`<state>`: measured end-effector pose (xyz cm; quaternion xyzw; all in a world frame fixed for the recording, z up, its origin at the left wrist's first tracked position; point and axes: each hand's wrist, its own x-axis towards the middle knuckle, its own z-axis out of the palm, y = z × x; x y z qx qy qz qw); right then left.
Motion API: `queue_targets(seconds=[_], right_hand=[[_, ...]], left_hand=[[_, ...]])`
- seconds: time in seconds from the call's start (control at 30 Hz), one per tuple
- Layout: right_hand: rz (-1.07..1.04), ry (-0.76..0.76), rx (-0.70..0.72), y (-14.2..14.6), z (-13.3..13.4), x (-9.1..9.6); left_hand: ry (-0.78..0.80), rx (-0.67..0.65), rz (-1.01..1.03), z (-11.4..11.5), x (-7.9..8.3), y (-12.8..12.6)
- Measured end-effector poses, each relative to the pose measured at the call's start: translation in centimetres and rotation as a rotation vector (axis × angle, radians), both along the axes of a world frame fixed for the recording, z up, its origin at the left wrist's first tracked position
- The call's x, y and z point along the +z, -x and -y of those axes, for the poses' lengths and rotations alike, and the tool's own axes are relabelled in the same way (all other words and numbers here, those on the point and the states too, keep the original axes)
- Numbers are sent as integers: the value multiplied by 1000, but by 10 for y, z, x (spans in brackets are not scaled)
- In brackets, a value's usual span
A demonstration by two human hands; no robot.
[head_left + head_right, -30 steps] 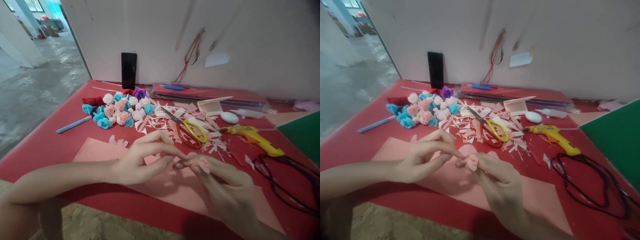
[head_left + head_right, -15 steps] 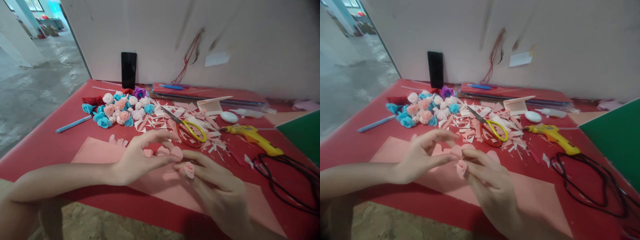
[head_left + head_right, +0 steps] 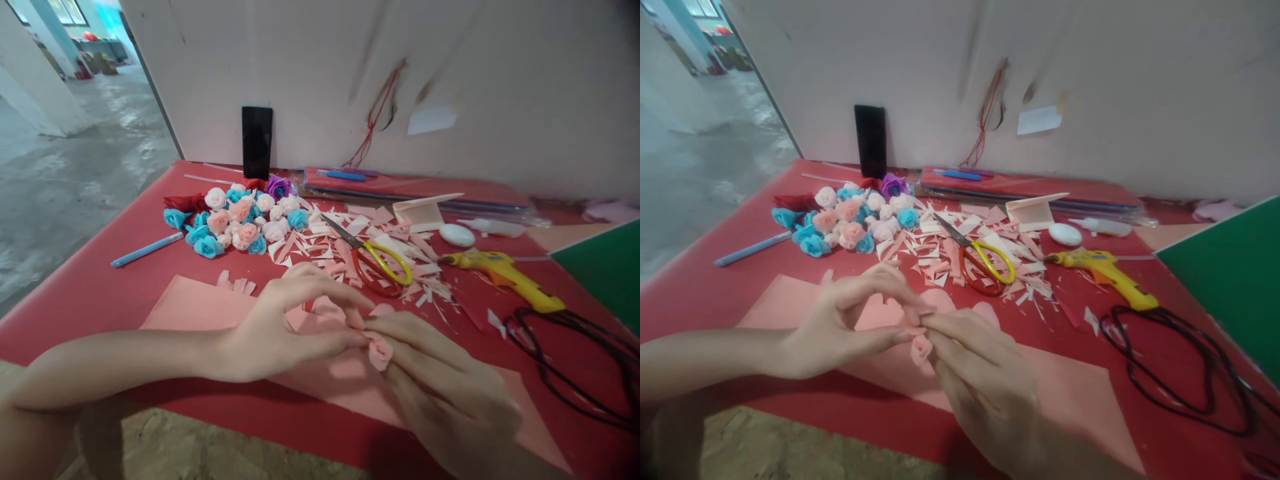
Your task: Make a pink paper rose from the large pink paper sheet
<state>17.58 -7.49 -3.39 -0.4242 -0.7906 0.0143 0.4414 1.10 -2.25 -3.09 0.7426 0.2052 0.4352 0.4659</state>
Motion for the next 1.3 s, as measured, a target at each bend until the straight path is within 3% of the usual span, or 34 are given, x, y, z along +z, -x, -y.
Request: queue_targets(seconds=[0.2, 0.43, 0.73, 1.3], right_hand=[[167, -19, 8, -5, 2, 5], [253, 1, -26, -6, 2, 5], [208, -59, -29, -6, -1, 7], [162, -48, -52, 0, -4, 5]], left_hand=[[-52, -17, -41, 1, 6, -1], [103, 39, -125, 4, 10, 1], [360, 15, -136, 6, 13, 1], [505, 3, -115, 12, 9, -2]])
